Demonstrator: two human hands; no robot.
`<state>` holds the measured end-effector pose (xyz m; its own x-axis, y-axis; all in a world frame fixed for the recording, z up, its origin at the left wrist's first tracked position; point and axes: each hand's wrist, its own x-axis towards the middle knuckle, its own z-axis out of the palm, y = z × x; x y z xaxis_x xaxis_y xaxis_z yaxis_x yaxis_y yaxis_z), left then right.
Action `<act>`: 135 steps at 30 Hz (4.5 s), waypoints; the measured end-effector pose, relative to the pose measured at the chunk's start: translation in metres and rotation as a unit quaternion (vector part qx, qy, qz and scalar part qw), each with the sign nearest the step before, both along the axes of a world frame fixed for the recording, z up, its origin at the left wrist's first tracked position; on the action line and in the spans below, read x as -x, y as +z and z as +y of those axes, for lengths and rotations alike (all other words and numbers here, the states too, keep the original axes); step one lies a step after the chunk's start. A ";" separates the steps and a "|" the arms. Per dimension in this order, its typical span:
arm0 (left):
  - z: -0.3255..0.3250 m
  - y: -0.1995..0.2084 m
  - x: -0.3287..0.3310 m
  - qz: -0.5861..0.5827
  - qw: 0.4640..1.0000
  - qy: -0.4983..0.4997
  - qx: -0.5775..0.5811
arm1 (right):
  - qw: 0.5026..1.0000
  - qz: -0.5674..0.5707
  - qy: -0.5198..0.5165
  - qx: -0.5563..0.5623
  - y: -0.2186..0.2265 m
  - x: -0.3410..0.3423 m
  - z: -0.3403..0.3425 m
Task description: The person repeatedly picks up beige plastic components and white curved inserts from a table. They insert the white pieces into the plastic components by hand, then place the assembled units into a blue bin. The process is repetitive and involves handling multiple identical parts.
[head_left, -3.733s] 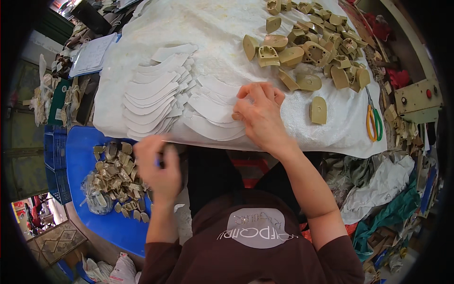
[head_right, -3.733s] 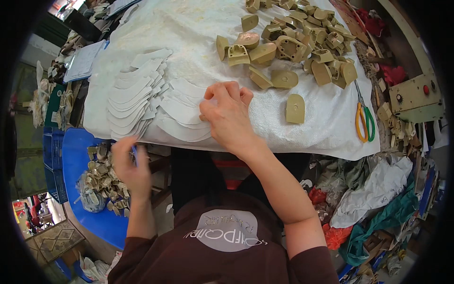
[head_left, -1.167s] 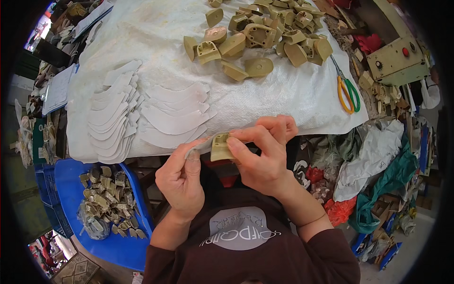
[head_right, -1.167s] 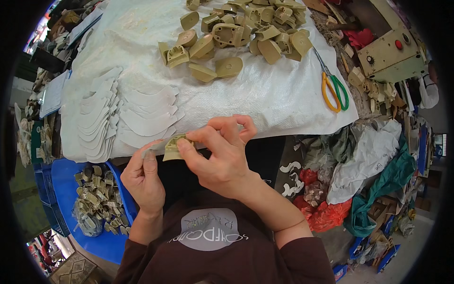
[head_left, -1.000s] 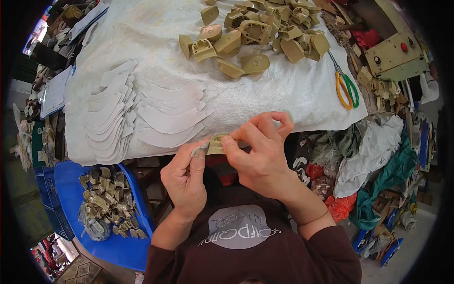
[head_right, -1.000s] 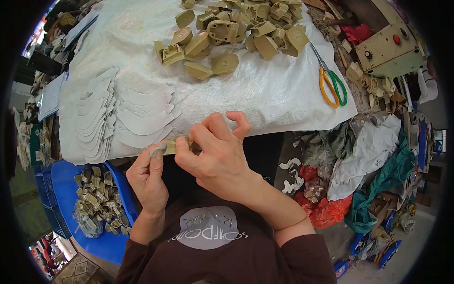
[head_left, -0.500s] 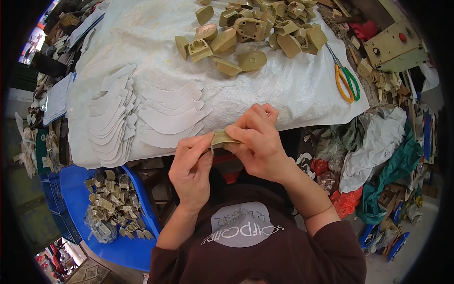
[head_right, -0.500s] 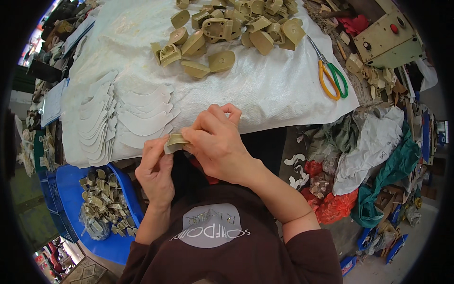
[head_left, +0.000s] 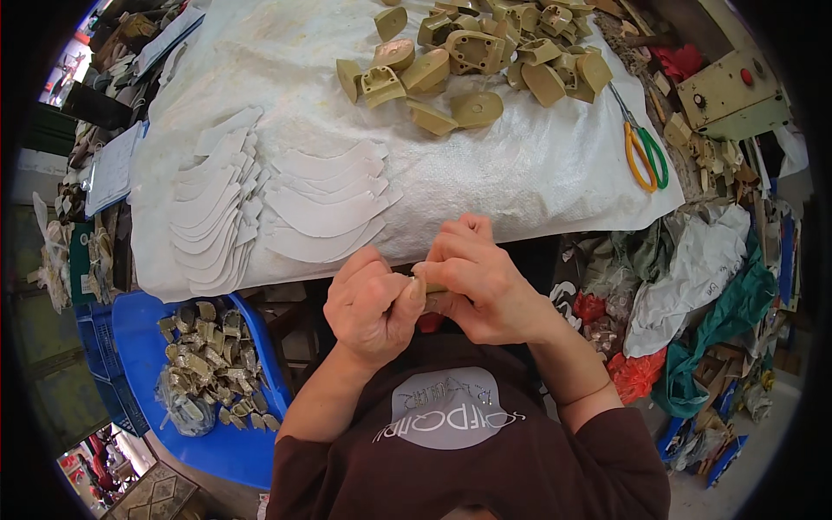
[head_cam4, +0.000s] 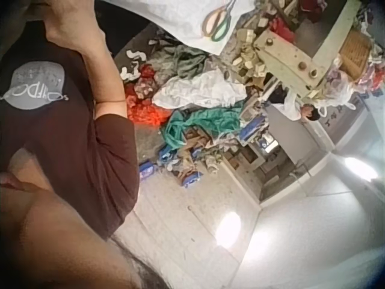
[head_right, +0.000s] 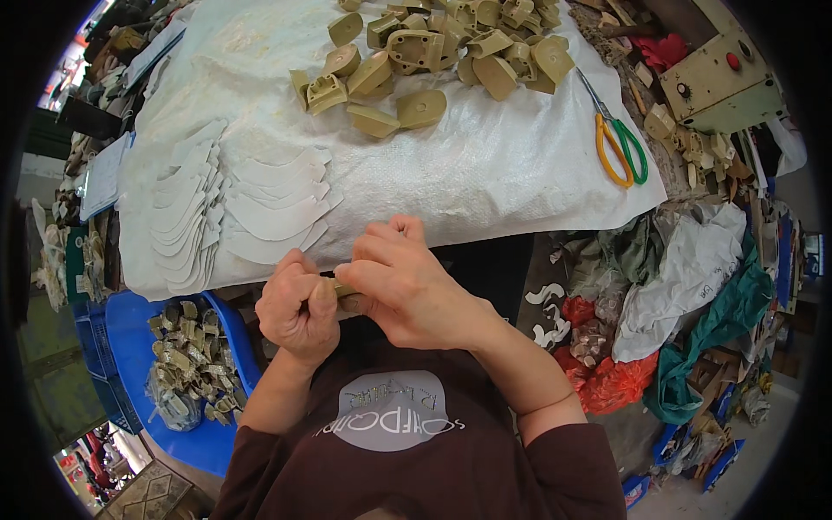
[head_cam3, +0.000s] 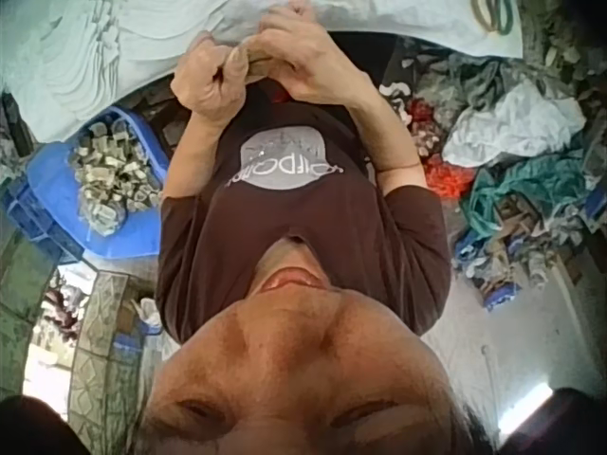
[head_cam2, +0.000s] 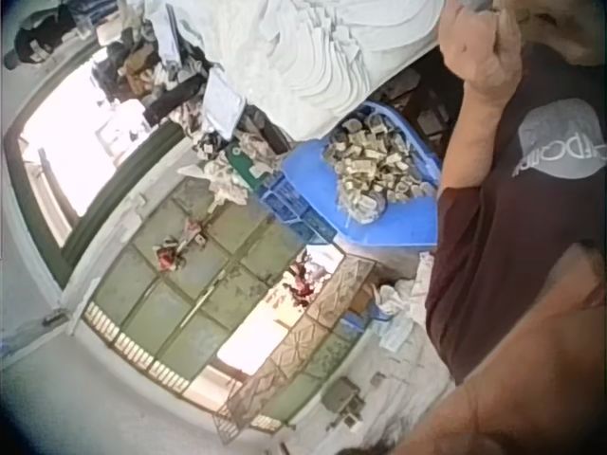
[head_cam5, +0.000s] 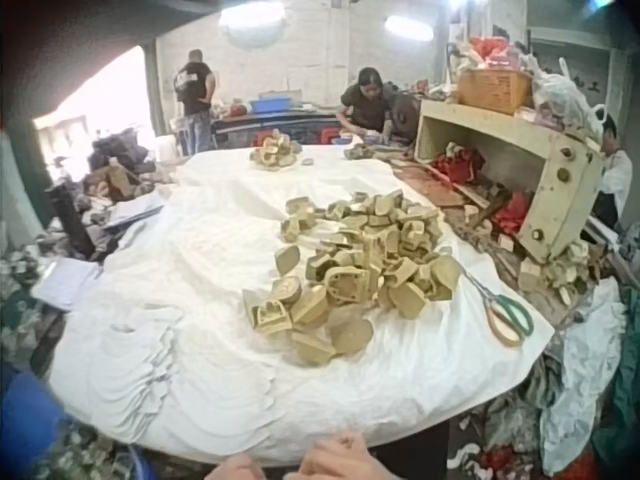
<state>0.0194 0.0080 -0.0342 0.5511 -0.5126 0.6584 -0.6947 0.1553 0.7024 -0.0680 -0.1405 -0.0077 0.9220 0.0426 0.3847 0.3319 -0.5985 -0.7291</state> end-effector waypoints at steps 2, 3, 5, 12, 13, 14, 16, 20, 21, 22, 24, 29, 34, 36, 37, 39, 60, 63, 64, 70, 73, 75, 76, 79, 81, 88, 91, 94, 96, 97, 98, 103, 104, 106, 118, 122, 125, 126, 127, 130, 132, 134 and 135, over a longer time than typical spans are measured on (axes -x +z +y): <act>-0.002 0.002 0.002 -0.006 1.000 0.009 0.011 | 0.996 -0.056 -0.020 -0.063 -0.009 0.000 -0.001; -0.003 0.007 0.003 -0.024 1.000 0.016 0.009 | 0.992 -0.083 -0.033 -0.092 -0.013 0.001 -0.002; -0.002 0.009 0.001 -0.055 0.998 0.030 -0.001 | 0.991 -0.100 -0.060 -0.068 -0.019 0.000 -0.001; 0.018 0.007 -0.021 -0.023 0.995 0.093 0.012 | 0.987 -0.064 -0.122 -0.080 0.011 0.005 0.005; 0.019 0.009 -0.019 -0.010 0.997 0.075 0.013 | 0.982 -0.036 -0.124 -0.139 0.001 0.008 0.006; 0.019 0.009 -0.016 0.002 0.998 0.059 0.015 | 0.966 0.065 -0.092 -0.232 -0.011 0.014 0.003; 0.020 0.014 -0.010 0.010 0.999 0.038 0.008 | 0.892 0.078 -0.105 -0.432 -0.020 0.016 0.015; 0.006 0.016 0.006 0.095 0.990 -0.038 0.096 | 0.789 0.069 -0.107 -0.601 -0.016 0.014 0.030; 0.009 0.015 0.007 0.077 0.993 -0.051 0.067 | 0.764 0.062 -0.114 -0.632 -0.012 0.015 0.031; 0.013 0.013 0.006 0.060 0.995 -0.064 0.038 | 0.764 0.064 -0.098 -0.635 -0.012 0.017 0.030; 0.014 0.013 0.005 -0.021 0.999 -0.043 -0.008 | 0.762 0.069 -0.061 -0.641 -0.016 0.022 0.027; 0.009 0.015 0.005 -0.151 0.985 -0.003 -0.079 | 0.741 0.082 -0.075 -0.662 -0.011 0.027 0.030; 0.005 0.022 0.008 -0.186 0.975 0.004 -0.124 | 0.842 0.110 -0.152 -0.506 -0.011 0.031 0.038; 0.003 0.025 0.011 -0.197 0.969 0.011 -0.146 | 0.862 0.083 -0.176 -0.469 -0.012 0.028 0.045; 0.003 0.028 0.011 -0.202 0.966 0.011 -0.163 | 0.874 0.067 -0.187 -0.443 -0.013 0.026 0.048; 0.004 0.031 0.011 -0.212 0.957 0.014 -0.197 | 0.907 0.051 -0.187 -0.374 -0.018 0.021 0.046; 0.009 0.004 0.010 0.159 0.980 -0.098 -0.068 | 0.877 0.204 -0.006 -0.435 -0.021 0.003 -0.013; 0.006 0.004 0.009 0.176 0.982 -0.075 -0.011 | 0.911 0.119 -0.035 -0.393 -0.017 0.004 -0.012; 0.006 0.004 0.008 0.200 0.977 -0.071 -0.002 | 0.950 0.066 -0.027 -0.304 -0.019 0.002 -0.016; 0.001 0.008 0.019 0.313 0.947 -0.078 -0.005 | 0.978 -0.050 -0.100 -0.174 -0.023 -0.002 0.003; -0.001 0.010 0.021 0.355 0.932 -0.071 0.008 | 0.967 -0.040 -0.124 -0.218 -0.022 -0.002 0.010; 0.000 0.013 0.018 0.363 0.929 -0.068 0.007 | 0.959 -0.020 -0.092 -0.269 -0.018 -0.002 0.007; 0.000 0.013 0.018 0.361 0.930 -0.068 -0.005 | 0.953 -0.010 -0.076 -0.293 -0.016 -0.003 0.005; 0.000 0.012 0.021 0.340 0.937 -0.069 -0.025 | 0.985 -0.084 -0.137 -0.067 -0.013 -0.003 0.000; -0.002 0.007 0.025 0.303 0.951 -0.058 -0.018 | 0.981 -0.100 -0.143 -0.080 -0.012 0.000 0.004; 0.003 0.010 0.007 0.103 0.994 0.001 -0.034 | 0.920 0.003 -0.024 -0.391 -0.016 0.005 -0.015; 0.000 0.009 0.002 -0.024 0.999 -0.020 -0.028 | 0.910 0.140 -0.022 -0.390 -0.005 0.007 -0.019; 0.005 0.006 0.003 -0.050 0.997 -0.053 -0.034 | 0.935 0.083 -0.011 -0.345 -0.009 0.010 -0.021; 0.009 0.007 0.004 -0.001 0.997 -0.078 -0.022 | 0.969 -0.023 -0.020 -0.245 -0.015 0.005 -0.027; 0.009 0.004 0.004 0.080 0.992 -0.092 -0.023 | 0.968 -0.037 -0.033 -0.248 -0.017 0.005 -0.026; 0.008 0.000 0.004 0.160 0.982 -0.101 -0.023 | 0.966 -0.052 -0.042 -0.251 -0.017 0.005 -0.022; 0.001 0.007 0.011 0.522 0.810 -0.268 -0.018 | 0.977 -0.013 -0.034 -0.211 -0.011 0.006 -0.004; 0.000 0.010 0.011 0.548 0.787 -0.284 -0.018 | 0.979 -0.020 -0.036 -0.199 -0.013 0.006 -0.003; 0.004 -0.005 0.015 0.514 0.829 -0.219 -0.033 | 0.983 -0.034 -0.041 -0.176 -0.017 0.006 0.000; -0.012 0.007 0.034 0.405 0.898 -0.170 -0.016 | 0.838 0.204 0.099 -0.497 -0.023 -0.010 -0.005; -0.012 -0.004 0.034 0.387 0.913 -0.125 -0.001 | 0.936 0.030 0.030 -0.351 -0.032 -0.006 0.012; -0.012 -0.007 0.032 0.370 0.925 -0.081 0.017 | 0.957 -0.011 -0.028 -0.288 -0.038 -0.003 0.025; -0.011 -0.006 0.031 0.376 0.924 -0.075 0.015 | 0.951 -0.036 -0.020 -0.306 -0.041 -0.003 0.028; -0.014 -0.001 0.030 0.416 0.906 -0.067 0.046 | 0.936 -0.024 -0.026 -0.351 -0.041 -0.002 0.032; -0.017 0.006 0.028 0.480 0.871 -0.034 0.095 | 0.903 0.003 -0.034 -0.429 -0.041 0.000 0.042; -0.013 -0.005 0.032 0.461 0.885 -0.006 0.072 | 0.911 0.007 -0.034 -0.411 -0.033 0.002 0.041; -0.011 -0.014 0.032 0.430 0.901 -0.012 0.054 | 0.935 -0.030 -0.048 -0.351 -0.038 -0.001 0.040; -0.011 -0.015 0.032 0.426 0.903 -0.020 0.053 | 0.945 -0.048 -0.056 -0.320 -0.039 -0.002 0.039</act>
<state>-0.0129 -0.0033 -0.0493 0.8630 -0.5027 0.0512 0.0976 0.2653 0.9592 -0.0665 -0.1010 -0.0470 0.8662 -0.3231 0.3812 0.3760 -0.0810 -0.9231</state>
